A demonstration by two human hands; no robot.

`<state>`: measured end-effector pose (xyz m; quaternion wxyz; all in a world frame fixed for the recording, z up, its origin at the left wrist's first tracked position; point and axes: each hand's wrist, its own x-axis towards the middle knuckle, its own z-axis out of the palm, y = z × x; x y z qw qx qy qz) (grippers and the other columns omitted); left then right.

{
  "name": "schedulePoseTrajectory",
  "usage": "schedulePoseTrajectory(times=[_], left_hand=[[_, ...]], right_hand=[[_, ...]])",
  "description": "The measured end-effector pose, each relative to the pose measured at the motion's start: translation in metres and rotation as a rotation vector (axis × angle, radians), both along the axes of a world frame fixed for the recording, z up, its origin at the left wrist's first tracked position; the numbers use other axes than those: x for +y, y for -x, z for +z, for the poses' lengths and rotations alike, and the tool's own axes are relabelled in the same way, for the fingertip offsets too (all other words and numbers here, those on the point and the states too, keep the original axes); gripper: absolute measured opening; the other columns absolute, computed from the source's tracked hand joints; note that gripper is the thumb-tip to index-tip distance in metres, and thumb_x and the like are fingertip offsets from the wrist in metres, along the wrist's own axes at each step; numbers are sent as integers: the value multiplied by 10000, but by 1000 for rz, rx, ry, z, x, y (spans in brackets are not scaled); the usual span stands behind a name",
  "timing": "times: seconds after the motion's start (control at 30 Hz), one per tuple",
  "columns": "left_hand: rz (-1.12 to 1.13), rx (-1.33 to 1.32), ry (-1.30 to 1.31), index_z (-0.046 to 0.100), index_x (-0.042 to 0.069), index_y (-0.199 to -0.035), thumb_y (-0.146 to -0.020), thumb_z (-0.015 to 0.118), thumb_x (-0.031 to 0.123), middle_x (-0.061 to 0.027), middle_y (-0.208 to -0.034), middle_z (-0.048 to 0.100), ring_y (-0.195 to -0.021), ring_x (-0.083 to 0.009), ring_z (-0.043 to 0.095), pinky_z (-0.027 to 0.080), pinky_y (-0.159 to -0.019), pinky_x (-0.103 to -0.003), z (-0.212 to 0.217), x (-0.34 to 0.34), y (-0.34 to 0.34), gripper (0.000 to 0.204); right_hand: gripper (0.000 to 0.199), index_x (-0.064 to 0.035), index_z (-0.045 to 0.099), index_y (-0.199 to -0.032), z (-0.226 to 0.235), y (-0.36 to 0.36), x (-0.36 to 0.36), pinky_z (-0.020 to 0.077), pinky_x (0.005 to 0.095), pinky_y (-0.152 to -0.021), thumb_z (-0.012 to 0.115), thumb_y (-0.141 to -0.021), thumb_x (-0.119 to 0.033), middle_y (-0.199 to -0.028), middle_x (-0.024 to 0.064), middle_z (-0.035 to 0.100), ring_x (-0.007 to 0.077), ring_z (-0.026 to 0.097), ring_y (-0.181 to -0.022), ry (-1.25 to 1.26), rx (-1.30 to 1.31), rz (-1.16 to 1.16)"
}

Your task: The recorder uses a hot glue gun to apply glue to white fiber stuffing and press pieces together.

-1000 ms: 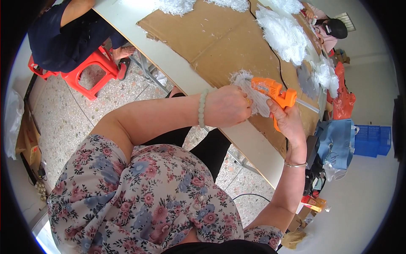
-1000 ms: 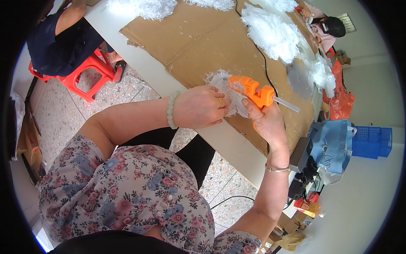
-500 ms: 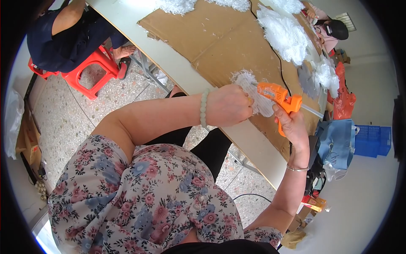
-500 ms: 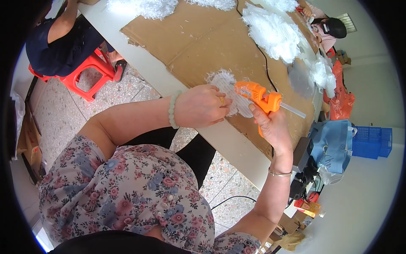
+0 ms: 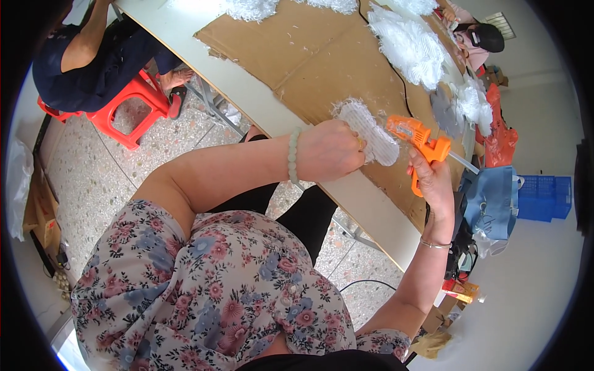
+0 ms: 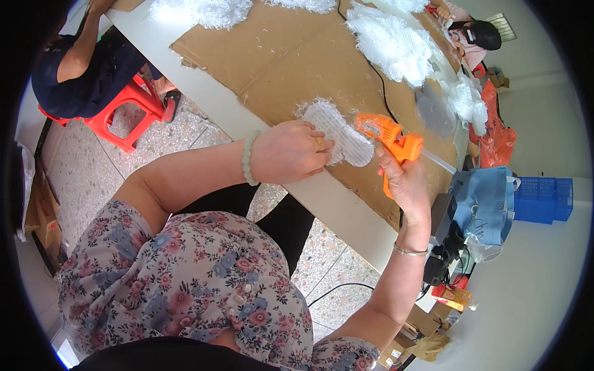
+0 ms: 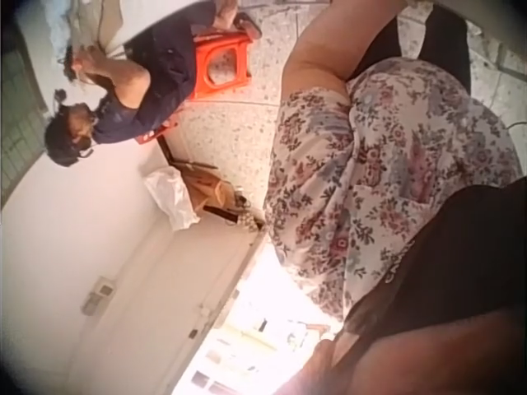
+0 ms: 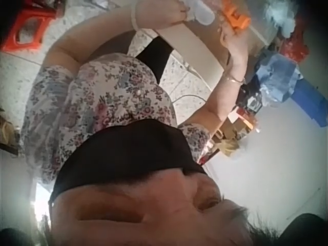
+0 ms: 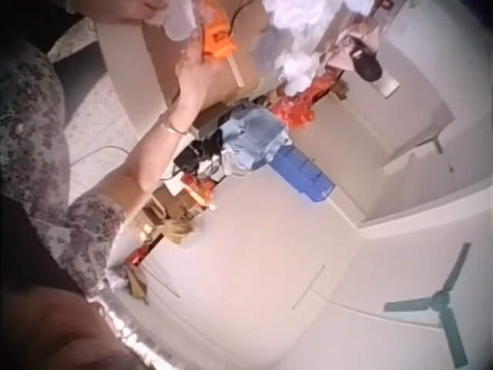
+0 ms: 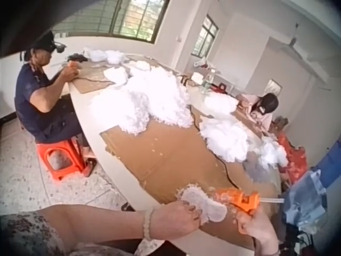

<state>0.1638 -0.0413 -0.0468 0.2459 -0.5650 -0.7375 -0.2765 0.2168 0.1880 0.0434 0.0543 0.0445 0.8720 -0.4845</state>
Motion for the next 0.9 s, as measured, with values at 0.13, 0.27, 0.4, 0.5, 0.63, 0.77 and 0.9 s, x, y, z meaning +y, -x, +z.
schedulePoseTrajectory(times=[0.13, 0.27, 0.4, 0.5, 0.63, 0.77, 0.9], left_hand=[[3, -87, 85, 588, 42, -712, -667, 682, 139, -60, -858, 624, -745, -227, 615, 476, -660, -349, 3, 1, -2, 143], [3, 1, -7, 594, 50, -643, -678, 601, 134, -77, -592, 576, -623, -228, 623, 486, -567, -341, 1, 0, 1, 91], [19, -1, -31, 586, 55, -633, -671, 602, 134, -74, -595, 574, -618, -231, 621, 486, -565, -340, -3, 1, 1, 89], [16, 9, -40, 579, 59, -626, -668, 599, 130, -72, -594, 571, -618, -232, 620, 489, -568, -340, -2, 1, 0, 85], [2, -78, 100, 592, 42, -722, -681, 663, 132, -50, -840, 613, -751, -211, 612, 480, -651, -338, 0, 2, -1, 122], [7, -81, 101, 596, 43, -726, -679, 664, 129, -50, -827, 604, -754, -212, 610, 481, -663, -341, 0, 1, -1, 120], [18, -81, 80, 600, 38, -732, -685, 663, 126, -58, -841, 615, -761, -216, 615, 485, -672, -341, -3, 1, -1, 118]], right_hand=[[422, -29, 575, -1072, -6, -2, -4, 409, 231, -597, 661, -847, -375, -777, -12, 530, 93, 522, -665, -35, -76, -23], [423, -27, 578, -1066, -3, -6, -11, 413, 235, -602, 670, -840, -373, -781, -4, 538, 100, 531, -670, -21, -106, 24], [430, -25, 554, -1080, 2, -11, -7, 417, 235, -608, 668, -843, -365, -768, 1, 541, 98, 532, -667, 36, -122, 58], [400, -26, 541, -1062, 3, -8, -10, 420, 237, -611, 662, -852, -343, -760, 2, 544, 97, 533, -665, 92, -10, 17], [350, -23, 550, -1040, -13, 2, -14, 419, 235, -619, 649, -866, -310, -763, 3, 546, 96, 531, -673, -62, -28, 20], [343, -21, 566, -1044, -8, 0, -26, 414, 231, -620, 640, -872, -308, -768, -1, 547, 96, 528, -676, -48, -49, 75], [348, -23, 577, -1055, 5, -5, -13, 412, 231, -617, 635, -874, -315, -782, -3, 546, 97, 525, -675, 100, 48, 30]])
